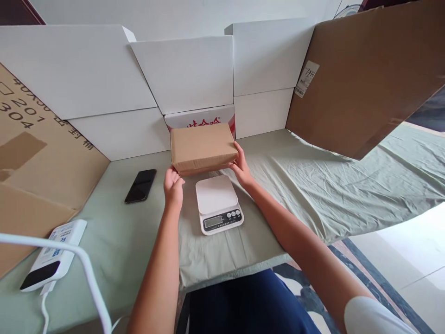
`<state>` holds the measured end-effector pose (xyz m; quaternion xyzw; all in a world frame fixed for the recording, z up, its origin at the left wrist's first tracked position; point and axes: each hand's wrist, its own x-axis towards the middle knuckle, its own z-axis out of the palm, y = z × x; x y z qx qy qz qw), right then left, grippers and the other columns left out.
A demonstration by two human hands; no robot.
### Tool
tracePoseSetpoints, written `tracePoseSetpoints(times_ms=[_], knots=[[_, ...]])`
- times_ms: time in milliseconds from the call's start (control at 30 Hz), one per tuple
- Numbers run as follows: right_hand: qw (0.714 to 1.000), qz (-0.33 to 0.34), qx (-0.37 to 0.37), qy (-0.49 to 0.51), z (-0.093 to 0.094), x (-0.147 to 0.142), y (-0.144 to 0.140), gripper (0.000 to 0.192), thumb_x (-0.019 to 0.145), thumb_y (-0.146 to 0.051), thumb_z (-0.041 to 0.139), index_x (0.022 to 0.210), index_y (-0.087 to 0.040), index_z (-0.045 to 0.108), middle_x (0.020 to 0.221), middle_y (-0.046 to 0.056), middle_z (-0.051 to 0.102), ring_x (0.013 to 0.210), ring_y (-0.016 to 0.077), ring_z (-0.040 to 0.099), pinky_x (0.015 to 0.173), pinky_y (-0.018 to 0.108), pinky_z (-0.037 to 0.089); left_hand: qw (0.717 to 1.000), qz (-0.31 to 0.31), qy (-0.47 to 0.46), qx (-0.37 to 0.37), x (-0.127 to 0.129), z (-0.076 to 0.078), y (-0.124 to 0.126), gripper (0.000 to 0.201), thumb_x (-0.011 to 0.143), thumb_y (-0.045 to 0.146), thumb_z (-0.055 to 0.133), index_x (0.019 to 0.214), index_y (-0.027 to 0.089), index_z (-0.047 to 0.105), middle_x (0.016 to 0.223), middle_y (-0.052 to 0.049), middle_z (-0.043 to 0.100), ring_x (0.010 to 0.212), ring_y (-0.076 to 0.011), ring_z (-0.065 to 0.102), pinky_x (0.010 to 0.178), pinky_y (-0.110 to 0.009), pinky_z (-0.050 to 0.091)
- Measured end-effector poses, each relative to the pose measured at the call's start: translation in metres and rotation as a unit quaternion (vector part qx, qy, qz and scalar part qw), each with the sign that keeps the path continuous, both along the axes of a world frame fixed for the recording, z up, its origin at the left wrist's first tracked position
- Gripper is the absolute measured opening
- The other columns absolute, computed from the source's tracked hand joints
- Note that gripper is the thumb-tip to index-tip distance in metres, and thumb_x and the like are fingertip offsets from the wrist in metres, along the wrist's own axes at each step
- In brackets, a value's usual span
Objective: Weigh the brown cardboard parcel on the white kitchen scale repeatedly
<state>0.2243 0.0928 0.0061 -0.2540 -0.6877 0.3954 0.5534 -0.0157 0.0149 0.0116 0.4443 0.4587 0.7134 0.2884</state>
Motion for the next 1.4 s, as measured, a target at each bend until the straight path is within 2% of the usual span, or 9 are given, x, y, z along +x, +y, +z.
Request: tracePoseSetpoints(times_ms=[133, 300, 433, 567, 700, 833, 967, 1133, 1400], knots=[[1.000, -0.015, -0.014, 0.004, -0.018, -0.005, 0.007, 0.093, 0.089, -0.063, 0.057, 0.164, -0.031, 0.011, 0.173, 0.001, 0.020, 0.157, 0.0295, 0.027, 0.126, 0.050, 0.033, 1.000, -0.012, -0.005, -0.024, -0.003, -0.023, 0.002, 0.059, 0.062, 0.015, 0.057, 0.120, 0.021, 0.064, 0.129, -0.012, 0.071, 0.123, -0.0246, 0.064, 0.095, -0.031, 0.049], [0.999, -0.031, -0.029, -0.016, -0.016, -0.004, 0.005, 0.090, 0.091, -0.056, 0.057, 0.165, -0.031, 0.011, 0.175, -0.003, 0.013, 0.163, 0.0262, 0.012, 0.132, 0.048, 0.019, 0.999, -0.015, -0.010, -0.041, -0.001, -0.031, -0.003, 0.060, 0.060, 0.014, 0.056, 0.119, 0.021, 0.066, 0.129, -0.009, 0.072, 0.122, -0.0243, 0.065, 0.100, -0.032, 0.048], [0.998, -0.021, -0.046, -0.026, -0.017, -0.006, 0.007, 0.089, 0.090, -0.052, 0.057, 0.164, -0.030, 0.013, 0.174, -0.002, 0.016, 0.162, 0.0273, 0.016, 0.131, 0.050, 0.022, 0.998, 0.002, -0.008, -0.064, 0.002, -0.036, -0.002, 0.061, 0.060, 0.013, 0.054, 0.119, 0.019, 0.066, 0.126, -0.009, 0.073, 0.124, -0.0256, 0.064, 0.101, -0.032, 0.049], [0.998, -0.020, -0.056, -0.033, -0.021, -0.006, 0.011, 0.091, 0.089, -0.053, 0.059, 0.164, -0.027, 0.015, 0.174, 0.000, 0.018, 0.161, 0.0288, 0.018, 0.132, 0.051, 0.019, 0.997, 0.007, 0.008, -0.078, 0.001, -0.041, 0.001, 0.067, 0.061, 0.011, 0.053, 0.127, 0.016, 0.065, 0.133, -0.012, 0.070, 0.132, -0.0289, 0.060, 0.108, -0.036, 0.046], [0.996, -0.037, -0.079, -0.029, -0.024, 0.003, 0.010, 0.097, 0.087, -0.053, 0.062, 0.165, -0.031, 0.008, 0.174, 0.002, 0.019, 0.159, 0.0316, 0.025, 0.126, 0.057, 0.029, 0.996, 0.074, -0.002, -0.052, -0.013, -0.045, 0.002, 0.082, 0.063, 0.008, 0.053, 0.145, 0.015, 0.055, 0.158, -0.014, 0.050, 0.148, -0.0278, 0.044, 0.120, -0.038, 0.035], [0.990, -0.092, -0.104, -0.015, -0.026, 0.014, 0.003, 0.093, 0.089, -0.056, 0.058, 0.165, -0.033, 0.008, 0.173, 0.006, 0.022, 0.155, 0.0345, 0.033, 0.122, 0.059, 0.032, 0.988, 0.139, -0.053, -0.041, -0.035, -0.050, 0.001, 0.086, 0.067, 0.007, 0.052, 0.152, 0.008, 0.043, 0.165, -0.018, 0.037, 0.154, -0.0265, 0.034, 0.124, -0.039, 0.028], [0.989, -0.097, -0.107, -0.015, -0.027, 0.016, 0.001, 0.089, 0.090, -0.056, 0.055, 0.165, -0.035, 0.011, 0.172, 0.005, 0.026, 0.152, 0.0339, 0.038, 0.122, 0.058, 0.033, 0.989, 0.122, -0.064, -0.047, -0.040, -0.055, 0.001, 0.082, 0.071, 0.010, 0.056, 0.152, 0.013, 0.045, 0.165, -0.018, 0.038, 0.153, -0.0282, 0.035, 0.125, -0.045, 0.028], [0.990, -0.090, -0.108, -0.027, -0.026, 0.013, 0.000, 0.089, 0.089, -0.056, 0.057, 0.164, -0.034, 0.015, 0.171, 0.005, 0.029, 0.151, 0.0338, 0.039, 0.122, 0.057, 0.034, 0.994, 0.084, -0.062, -0.041, -0.026, -0.056, 0.000, 0.081, 0.070, 0.013, 0.059, 0.150, 0.020, 0.052, 0.162, -0.015, 0.043, 0.152, -0.0287, 0.038, 0.123, -0.046, 0.032], [0.994, -0.047, -0.100, -0.020, -0.026, 0.009, -0.003, 0.090, 0.087, -0.056, 0.062, 0.163, -0.034, 0.020, 0.170, 0.004, 0.031, 0.153, 0.0324, 0.037, 0.122, 0.055, 0.035, 0.994, 0.015, -0.051, -0.093, -0.017, -0.056, 0.002, 0.084, 0.063, 0.012, 0.056, 0.147, 0.015, 0.057, 0.156, -0.017, 0.050, 0.150, -0.0328, 0.039, 0.123, -0.046, 0.031]])
